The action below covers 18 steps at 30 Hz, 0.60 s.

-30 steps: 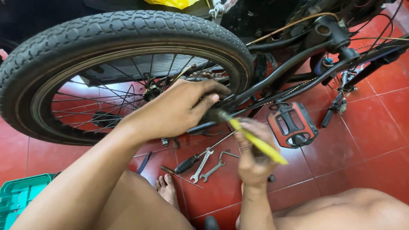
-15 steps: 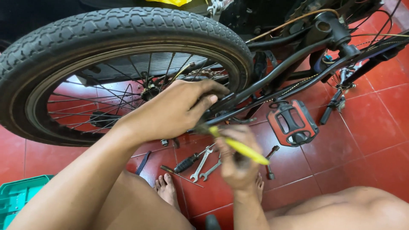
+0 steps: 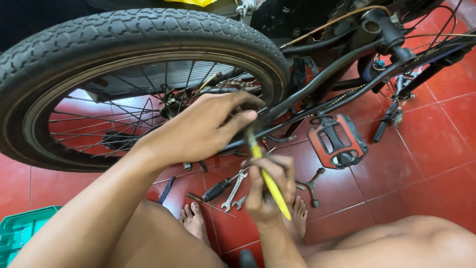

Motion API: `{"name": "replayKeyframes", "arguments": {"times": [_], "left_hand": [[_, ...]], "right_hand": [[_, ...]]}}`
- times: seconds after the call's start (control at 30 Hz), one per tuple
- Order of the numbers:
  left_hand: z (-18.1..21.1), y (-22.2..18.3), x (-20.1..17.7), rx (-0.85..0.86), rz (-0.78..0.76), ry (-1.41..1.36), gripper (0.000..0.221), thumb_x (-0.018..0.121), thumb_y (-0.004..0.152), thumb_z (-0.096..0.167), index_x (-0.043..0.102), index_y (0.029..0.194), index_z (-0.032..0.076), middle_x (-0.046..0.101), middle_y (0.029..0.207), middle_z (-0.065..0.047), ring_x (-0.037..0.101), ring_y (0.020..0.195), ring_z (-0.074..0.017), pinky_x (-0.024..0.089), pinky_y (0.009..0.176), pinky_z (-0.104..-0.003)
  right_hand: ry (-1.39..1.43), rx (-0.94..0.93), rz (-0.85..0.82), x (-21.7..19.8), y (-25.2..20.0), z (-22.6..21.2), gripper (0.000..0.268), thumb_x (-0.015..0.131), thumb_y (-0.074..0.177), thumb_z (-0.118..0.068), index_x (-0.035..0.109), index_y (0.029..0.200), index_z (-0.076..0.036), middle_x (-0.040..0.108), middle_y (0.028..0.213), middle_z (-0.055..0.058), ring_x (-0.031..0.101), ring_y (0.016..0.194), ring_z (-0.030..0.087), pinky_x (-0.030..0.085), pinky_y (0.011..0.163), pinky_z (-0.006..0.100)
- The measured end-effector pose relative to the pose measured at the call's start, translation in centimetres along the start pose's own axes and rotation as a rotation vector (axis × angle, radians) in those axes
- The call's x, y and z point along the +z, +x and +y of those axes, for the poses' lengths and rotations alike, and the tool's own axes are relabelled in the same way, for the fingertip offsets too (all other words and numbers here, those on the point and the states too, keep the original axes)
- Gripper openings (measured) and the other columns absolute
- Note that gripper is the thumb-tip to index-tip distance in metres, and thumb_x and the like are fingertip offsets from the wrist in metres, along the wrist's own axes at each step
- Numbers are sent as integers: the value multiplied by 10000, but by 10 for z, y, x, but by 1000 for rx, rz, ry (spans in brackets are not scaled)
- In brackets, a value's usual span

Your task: The person is cleaning a bicycle chain with a brush and then using wrenches and a screwdriver to perform maintenance on the rear wheel and derailleur.

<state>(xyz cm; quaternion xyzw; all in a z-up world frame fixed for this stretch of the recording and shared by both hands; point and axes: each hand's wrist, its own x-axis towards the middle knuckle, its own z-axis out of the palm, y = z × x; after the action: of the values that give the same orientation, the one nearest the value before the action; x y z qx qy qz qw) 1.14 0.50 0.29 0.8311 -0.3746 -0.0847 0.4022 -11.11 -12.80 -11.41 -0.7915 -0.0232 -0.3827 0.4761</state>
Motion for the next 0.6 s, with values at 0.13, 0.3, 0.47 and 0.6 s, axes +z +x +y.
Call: {"name": "replayKeyframes", "arguments": {"times": [0.13,0.3,0.47,0.6], "left_hand": [[2,1,3,40,6,-3,384,507,1001,260,648,1213,-28,765,924,-128,715,688,-246,551,632,-399],[6,3,3,-12,10,18,396,517,994,289,663,1197,-18,785,1050,-123,750,837,-274,557,729,-412],[3,8,7,25,28,17,355,528,995,254,668,1172,-19,760,1004,-120,704,812,-260,535,724,-401],[1,11,13,21,14,5,444,473,1011,314,634,1224,-41,751,1089,-163,742,893,-305,566,785,-419]], "right_hand": [[133,-31,-37,-7,3,21,114,589,963,-116,636,1053,-64,602,969,76,644,694,156,554,669,268],[117,73,164,-18,24,30,97,599,1049,-45,614,1144,-60,522,1372,169,654,1030,203,669,728,245],[210,146,77,-15,15,10,108,580,985,-24,622,1083,-40,608,1193,127,624,849,161,567,693,234],[251,262,13,-34,25,11,136,629,951,-1,645,1085,8,655,1032,81,600,680,123,512,608,221]]}}
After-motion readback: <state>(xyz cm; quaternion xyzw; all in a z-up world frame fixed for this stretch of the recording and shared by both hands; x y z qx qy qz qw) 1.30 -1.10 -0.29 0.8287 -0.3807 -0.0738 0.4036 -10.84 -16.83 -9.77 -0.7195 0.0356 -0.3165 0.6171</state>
